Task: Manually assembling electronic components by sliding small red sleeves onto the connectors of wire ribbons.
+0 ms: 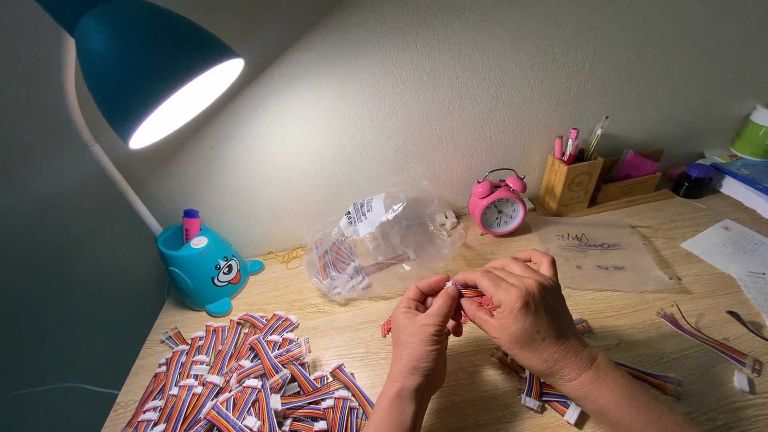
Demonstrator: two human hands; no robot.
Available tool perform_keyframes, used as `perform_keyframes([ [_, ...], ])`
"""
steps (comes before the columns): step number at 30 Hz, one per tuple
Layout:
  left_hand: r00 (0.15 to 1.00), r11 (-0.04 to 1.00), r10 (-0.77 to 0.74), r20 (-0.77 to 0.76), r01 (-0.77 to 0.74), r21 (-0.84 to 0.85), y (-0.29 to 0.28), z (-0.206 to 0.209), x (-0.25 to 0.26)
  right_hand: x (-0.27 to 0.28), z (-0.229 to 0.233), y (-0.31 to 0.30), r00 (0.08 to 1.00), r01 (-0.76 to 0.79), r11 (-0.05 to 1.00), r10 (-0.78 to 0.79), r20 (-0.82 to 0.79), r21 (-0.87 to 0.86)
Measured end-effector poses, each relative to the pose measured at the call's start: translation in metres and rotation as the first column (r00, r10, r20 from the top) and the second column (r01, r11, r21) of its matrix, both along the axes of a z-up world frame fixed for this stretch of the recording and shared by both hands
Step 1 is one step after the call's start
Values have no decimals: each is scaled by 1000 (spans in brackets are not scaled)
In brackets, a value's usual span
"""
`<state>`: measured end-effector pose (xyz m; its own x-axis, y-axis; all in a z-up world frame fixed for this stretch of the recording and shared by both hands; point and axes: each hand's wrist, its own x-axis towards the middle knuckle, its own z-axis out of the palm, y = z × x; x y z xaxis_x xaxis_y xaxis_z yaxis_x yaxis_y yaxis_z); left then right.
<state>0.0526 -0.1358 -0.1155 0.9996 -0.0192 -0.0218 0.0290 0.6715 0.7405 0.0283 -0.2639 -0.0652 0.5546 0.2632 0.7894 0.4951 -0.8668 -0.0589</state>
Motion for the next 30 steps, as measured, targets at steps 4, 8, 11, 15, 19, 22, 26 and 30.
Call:
perform_keyframes([
  [4, 1000, 1000, -12, -13, 12, -10, 3, 1, 0, 2, 2, -4, 999, -39, 999, 38, 24, 6],
  [8, 989, 986, -146, 20, 147, -80, 8, -1, 1, 3, 4, -7, 1000, -16, 1000, 16, 2, 25],
  [11, 983, 976, -184, 0, 183, -117, 9, -4, 2, 2, 5, -6, 1000, -17, 999, 17, 2, 33],
  [15, 979, 977, -186, -87, 175, -120, 10, -3, 3, 3, 2, -6, 1000, -14, 999, 14, 7, 38],
  [19, 978, 978, -183, -101, 170, -122, 10, -4, 4, 1, 5, -4, 999, -28, 999, 27, 30, 18],
  [22, 982, 976, -173, -79, 161, -146, 8, -5, 3, 1, 7, -4, 998, -47, 998, 46, 36, 34],
  [26, 982, 972, -177, -65, 164, -167, 7, -7, 2, 1, 6, -6, 996, -92, 995, 91, 15, 48],
  [30, 985, 976, -165, -56, 155, -154, 6, -6, 3, 2, 5, -7, 996, -85, 996, 84, 33, 31],
])
